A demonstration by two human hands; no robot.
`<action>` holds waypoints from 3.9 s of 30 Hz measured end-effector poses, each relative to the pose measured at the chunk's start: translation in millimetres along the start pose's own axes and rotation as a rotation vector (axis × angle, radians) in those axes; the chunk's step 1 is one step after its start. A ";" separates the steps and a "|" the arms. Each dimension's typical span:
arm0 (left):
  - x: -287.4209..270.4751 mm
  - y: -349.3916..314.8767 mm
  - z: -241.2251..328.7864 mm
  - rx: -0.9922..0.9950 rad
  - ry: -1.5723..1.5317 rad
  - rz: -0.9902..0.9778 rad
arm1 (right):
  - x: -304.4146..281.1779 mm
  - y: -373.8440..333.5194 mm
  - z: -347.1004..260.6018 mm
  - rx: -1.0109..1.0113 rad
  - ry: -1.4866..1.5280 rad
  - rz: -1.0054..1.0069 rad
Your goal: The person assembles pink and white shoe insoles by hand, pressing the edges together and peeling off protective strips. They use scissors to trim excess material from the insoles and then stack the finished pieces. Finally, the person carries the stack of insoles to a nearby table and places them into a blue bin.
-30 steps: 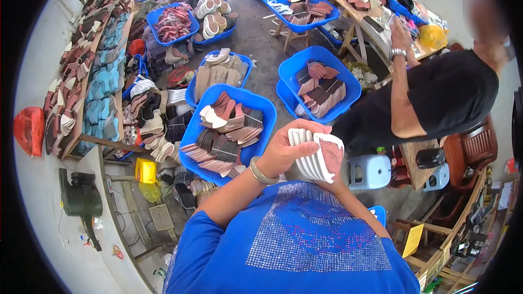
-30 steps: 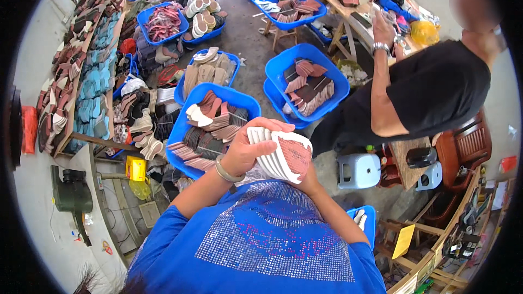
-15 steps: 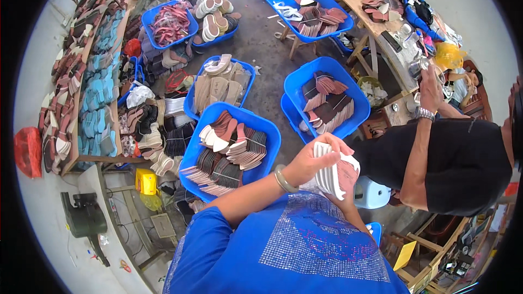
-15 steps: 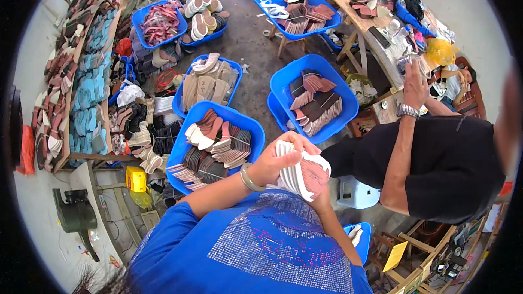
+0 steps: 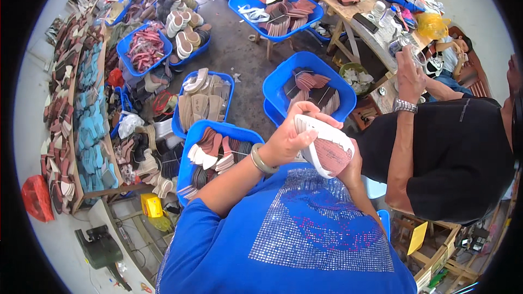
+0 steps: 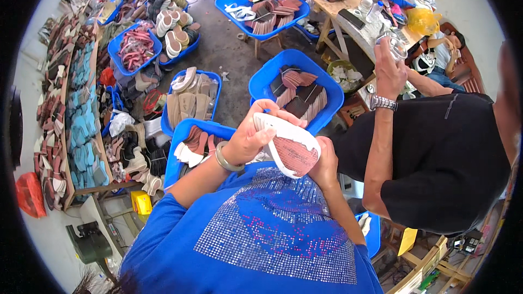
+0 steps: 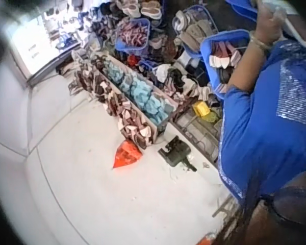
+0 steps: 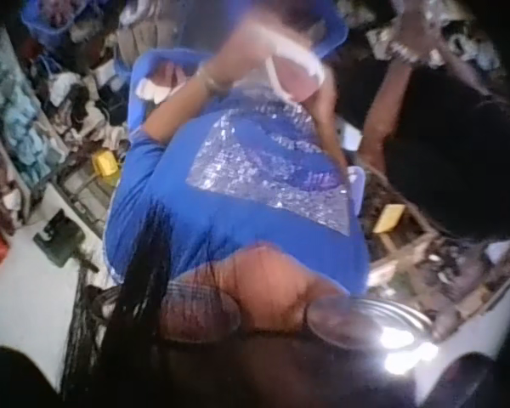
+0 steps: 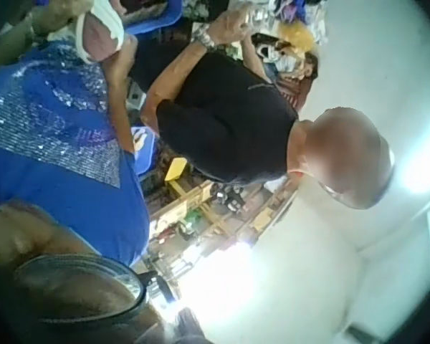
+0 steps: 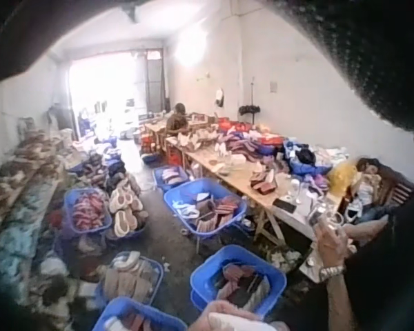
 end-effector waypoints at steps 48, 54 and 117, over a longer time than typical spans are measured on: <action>-531.1 246.1 250.7 0.246 0.219 0.475 | 362.3 642.5 -39.4 -0.603 -0.287 0.370; -565.6 346.9 243.4 0.187 0.147 0.813 | 358.8 709.8 -41.6 -0.494 -0.419 0.262; -1212.1 680.1 527.7 0.095 0.107 0.763 | 792.5 1330.2 -79.5 0.835 1.237 -1.447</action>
Point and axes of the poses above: each hand's wrist, its own y-axis towards the middle knuckle, its own x-axis out of the palm, z = x × y, the point moved 2 cm from there along y, towards the middle knuckle, and after that the axes turned 4 degrees about y, right-handed, at the moved point
